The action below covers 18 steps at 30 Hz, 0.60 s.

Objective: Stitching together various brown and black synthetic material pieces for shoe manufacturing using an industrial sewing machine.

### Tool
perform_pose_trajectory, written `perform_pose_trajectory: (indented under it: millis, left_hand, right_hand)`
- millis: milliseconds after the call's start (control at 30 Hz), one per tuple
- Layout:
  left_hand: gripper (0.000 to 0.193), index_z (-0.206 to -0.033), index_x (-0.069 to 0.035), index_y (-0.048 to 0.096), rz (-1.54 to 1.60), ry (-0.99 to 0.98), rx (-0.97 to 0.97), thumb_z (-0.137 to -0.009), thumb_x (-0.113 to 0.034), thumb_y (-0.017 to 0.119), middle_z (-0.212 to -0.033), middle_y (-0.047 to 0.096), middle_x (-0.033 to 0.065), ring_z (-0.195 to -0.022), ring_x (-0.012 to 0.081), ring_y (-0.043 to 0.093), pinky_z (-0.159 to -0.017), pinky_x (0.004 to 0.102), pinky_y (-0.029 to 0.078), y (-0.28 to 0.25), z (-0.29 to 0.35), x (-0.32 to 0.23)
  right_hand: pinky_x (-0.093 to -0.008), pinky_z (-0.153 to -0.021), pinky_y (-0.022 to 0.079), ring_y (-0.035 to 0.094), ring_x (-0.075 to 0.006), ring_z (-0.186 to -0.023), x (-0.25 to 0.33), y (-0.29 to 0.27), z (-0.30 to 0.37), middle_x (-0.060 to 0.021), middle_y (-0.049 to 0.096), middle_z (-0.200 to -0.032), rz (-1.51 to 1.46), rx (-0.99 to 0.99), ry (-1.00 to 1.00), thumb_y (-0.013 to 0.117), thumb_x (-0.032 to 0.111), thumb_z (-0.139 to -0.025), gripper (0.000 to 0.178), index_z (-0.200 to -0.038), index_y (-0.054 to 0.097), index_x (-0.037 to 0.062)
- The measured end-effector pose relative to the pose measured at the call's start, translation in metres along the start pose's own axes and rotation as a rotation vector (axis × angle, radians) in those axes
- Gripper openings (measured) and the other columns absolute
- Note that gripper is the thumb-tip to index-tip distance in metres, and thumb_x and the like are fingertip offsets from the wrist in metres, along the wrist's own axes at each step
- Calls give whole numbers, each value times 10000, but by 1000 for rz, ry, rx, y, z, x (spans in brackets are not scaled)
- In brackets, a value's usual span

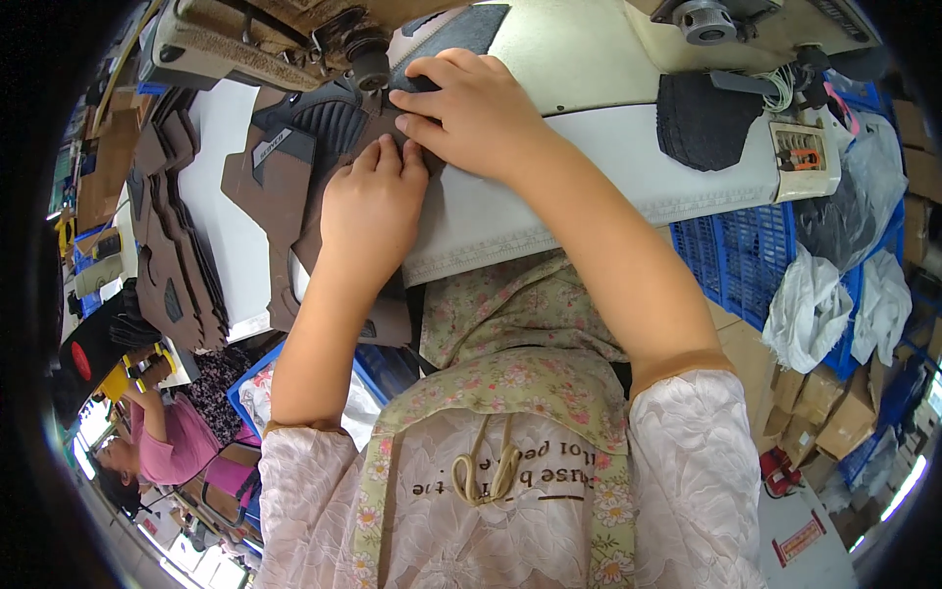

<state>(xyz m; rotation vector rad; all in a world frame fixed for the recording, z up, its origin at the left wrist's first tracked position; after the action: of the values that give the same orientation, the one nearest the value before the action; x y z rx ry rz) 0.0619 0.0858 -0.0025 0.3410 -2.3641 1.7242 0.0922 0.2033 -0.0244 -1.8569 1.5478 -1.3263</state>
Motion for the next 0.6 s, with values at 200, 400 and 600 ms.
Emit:
perform_pose_trajectory:
  millis: [200, 400, 600]
  left_hand:
    - [213, -930, 64, 692, -4, 5, -13, -775, -78, 660, -922, 720, 248, -847, 307, 711, -588, 324, 553, 2, 1, -1]
    - [293, -1060, 29, 661, -24, -47, 125, -805, -110, 624, -1034, 711, 216, -992, 297, 702, -704, 347, 578, 8, 4, -1]
    - [315, -973, 92, 678, 13, -33, 23, -724, -98, 643, -964, 711, 271, -909, 333, 697, -612, 333, 557, 7, 3, -1]
  right_hand:
    - [-421, -955, 440, 530, -231, -1207, 1, 3, 3, -10, 628, -1215, 43, 17, -25, 661, 330, -886, 275, -1112, 745, 199]
    - [-402, -940, 459, 539, -231, -1202, 4, 4, 5, -28, 625, -1237, 78, 32, -59, 650, 335, -896, 313, -1148, 721, 164]
    - [-398, -954, 464, 535, -238, -1217, 8, 5, 7, -42, 616, -1263, 130, 20, -80, 641, 328, -899, 358, -1200, 686, 139]
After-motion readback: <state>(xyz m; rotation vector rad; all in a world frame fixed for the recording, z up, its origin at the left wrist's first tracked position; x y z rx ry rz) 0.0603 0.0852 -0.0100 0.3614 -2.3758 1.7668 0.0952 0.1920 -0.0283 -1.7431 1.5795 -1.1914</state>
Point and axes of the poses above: each hand's wrist, its own z-axis away from the middle knuckle, its own y-axis out of the palm, x = y × z, the point moved 6 cm from there along -z, towards the middle knuckle
